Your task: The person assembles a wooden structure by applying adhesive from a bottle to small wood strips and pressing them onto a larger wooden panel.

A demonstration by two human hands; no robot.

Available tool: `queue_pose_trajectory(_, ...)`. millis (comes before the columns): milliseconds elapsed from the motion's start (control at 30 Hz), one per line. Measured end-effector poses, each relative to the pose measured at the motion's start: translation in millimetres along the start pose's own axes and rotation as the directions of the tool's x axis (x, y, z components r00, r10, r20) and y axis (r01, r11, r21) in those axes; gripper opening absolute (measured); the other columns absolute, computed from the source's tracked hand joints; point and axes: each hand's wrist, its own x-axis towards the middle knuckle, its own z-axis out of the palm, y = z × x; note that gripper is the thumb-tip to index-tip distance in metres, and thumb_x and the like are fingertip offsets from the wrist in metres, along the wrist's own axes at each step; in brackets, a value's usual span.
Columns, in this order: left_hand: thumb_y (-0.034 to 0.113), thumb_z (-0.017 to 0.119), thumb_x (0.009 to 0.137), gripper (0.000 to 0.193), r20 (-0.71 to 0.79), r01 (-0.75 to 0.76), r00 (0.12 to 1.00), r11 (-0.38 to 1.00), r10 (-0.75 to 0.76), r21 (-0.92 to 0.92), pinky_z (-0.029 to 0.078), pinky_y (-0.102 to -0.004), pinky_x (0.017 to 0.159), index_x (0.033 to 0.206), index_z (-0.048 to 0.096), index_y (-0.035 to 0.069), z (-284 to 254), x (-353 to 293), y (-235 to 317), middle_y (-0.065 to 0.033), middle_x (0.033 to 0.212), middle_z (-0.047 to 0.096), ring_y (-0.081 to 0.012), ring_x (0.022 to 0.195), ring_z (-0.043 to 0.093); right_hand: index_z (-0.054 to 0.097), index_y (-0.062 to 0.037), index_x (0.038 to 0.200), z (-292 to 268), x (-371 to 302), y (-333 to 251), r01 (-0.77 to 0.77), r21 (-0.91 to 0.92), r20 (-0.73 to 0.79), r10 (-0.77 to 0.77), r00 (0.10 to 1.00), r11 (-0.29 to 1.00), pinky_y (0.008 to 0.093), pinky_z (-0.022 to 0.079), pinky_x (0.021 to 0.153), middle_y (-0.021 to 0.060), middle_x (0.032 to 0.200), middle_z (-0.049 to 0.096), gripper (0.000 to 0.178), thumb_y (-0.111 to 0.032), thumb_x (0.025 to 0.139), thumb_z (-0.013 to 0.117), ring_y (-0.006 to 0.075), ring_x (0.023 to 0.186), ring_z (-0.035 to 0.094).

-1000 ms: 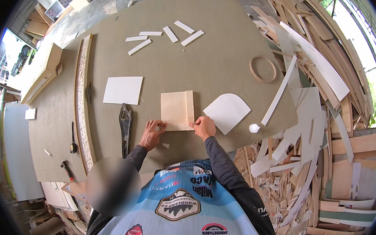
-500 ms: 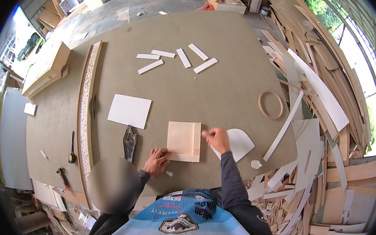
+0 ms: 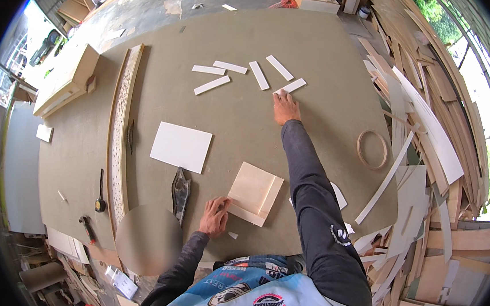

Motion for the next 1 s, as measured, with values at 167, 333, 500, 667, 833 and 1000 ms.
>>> queue_pose_trajectory(167, 0.004, 0.057, 0.095, 0.054, -0.265, 0.171, 0.956, 0.974, -0.129, 0.145, 0.038, -0.0522, 0.111, 0.149, 0.051, 0.004, 11.5, 11.5, -3.5, -0.0172, 0.143, 0.05, -0.0395, 0.134, 0.046, 0.062, -0.0103, 0.131, -2.6, -30.6, 10.0, 0.038, 0.07, 0.046, -0.041, 0.998, 0.997, 0.0512, 0.05, 0.097, 0.0078, 0.127, 0.059, 0.032, -0.016, 0.101, 0.053, 0.03, 0.121, 0.056)
queue_pose_trajectory(333, 0.012, 0.058, 0.1, 0.057, -0.392, 0.245, 0.893, 0.969, -0.223, 0.007, 0.034, -0.0545, 0.114, 0.155, 0.042, 0.006, 24.9, 7.1, -14.8, -0.0202, 0.144, 0.048, -0.0436, 0.134, 0.043, 0.063, -0.0094, 0.126, -24.4, -124.6, -29.2, 0.068, 0.147, 0.032, -0.074, 0.997, 0.987, 0.0484, 0.047, 0.095, 0.008, 0.117, 0.06, 0.03, -0.015, 0.096, 0.061, 0.0297, 0.114, 0.057)
queue_pose_trajectory(500, 0.034, 0.065, 0.098, 0.068, -0.329, 0.212, 0.921, 0.977, -0.207, -0.024, 0.03, -0.0563, 0.115, 0.156, 0.042, 0.007, 4.7, 6.9, 1.3, -0.0198, 0.146, 0.045, -0.0425, 0.135, 0.039, 0.065, -0.0095, 0.126, -46.5, -203.0, -34.0, -0.086, 0.259, 0.057, 0.074, 0.996, 0.962, 0.047, 0.041, 0.099, 0.0077, 0.122, 0.058, 0.042, -0.014, 0.085, 0.075, 0.03, 0.118, 0.052)
queue_pose_trajectory(667, 0.036, 0.068, 0.094, 0.074, -0.215, 0.174, 0.965, 0.98, -0.15, 0.098, 0.025, -0.0549, 0.117, 0.157, 0.04, 0.01, 13.4, 8.4, 1.9, -0.0178, 0.149, 0.044, -0.0401, 0.141, 0.036, 0.058, -0.008, 0.137, -51.0, -256.2, -14.4, -0.233, 0.297, 0.021, 0.237, 0.971, 0.926, 0.0505, 0.04, 0.103, 0.0091, 0.138, 0.051, 0.058, -0.017, 0.083, 0.079, 0.033, 0.126, 0.048)
queue_pose_trajectory(833, 0.03, 0.071, 0.092, 0.074, -0.307, 0.236, 0.933, 0.964, -0.189, 0.124, 0.025, -0.054, 0.115, 0.157, 0.041, 0.011, 18.1, 35.2, -21.9, -0.0171, 0.149, 0.046, -0.0387, 0.141, 0.036, 0.058, -0.0057, 0.134, -46.5, -287.3, -5.0, -0.288, 0.27, 0.014, 0.295, 0.955, 0.919, 0.0511, 0.042, 0.102, 0.0112, 0.127, 0.055, 0.049, -0.012, 0.089, 0.074, 0.0345, 0.12, 0.051)
queue_pose_trajectory(1000, 0.018, 0.074, 0.088, 0.073, -0.479, 0.323, 0.853, 0.932, -0.21, 0.166, 0.033, -0.0512, 0.111, 0.155, 0.044, 0.01, 3.7, 59.1, -37.2, -0.0176, 0.145, 0.05, -0.0367, 0.136, 0.044, 0.058, -0.0071, 0.131, -59.7, -287.6, -10.4, -0.207, 0.436, -0.105, 0.279, 0.955, 0.876, 0.0495, 0.042, 0.101, 0.0124, 0.122, 0.057, 0.041, -0.007, 0.092, 0.069, 0.0356, 0.117, 0.052)
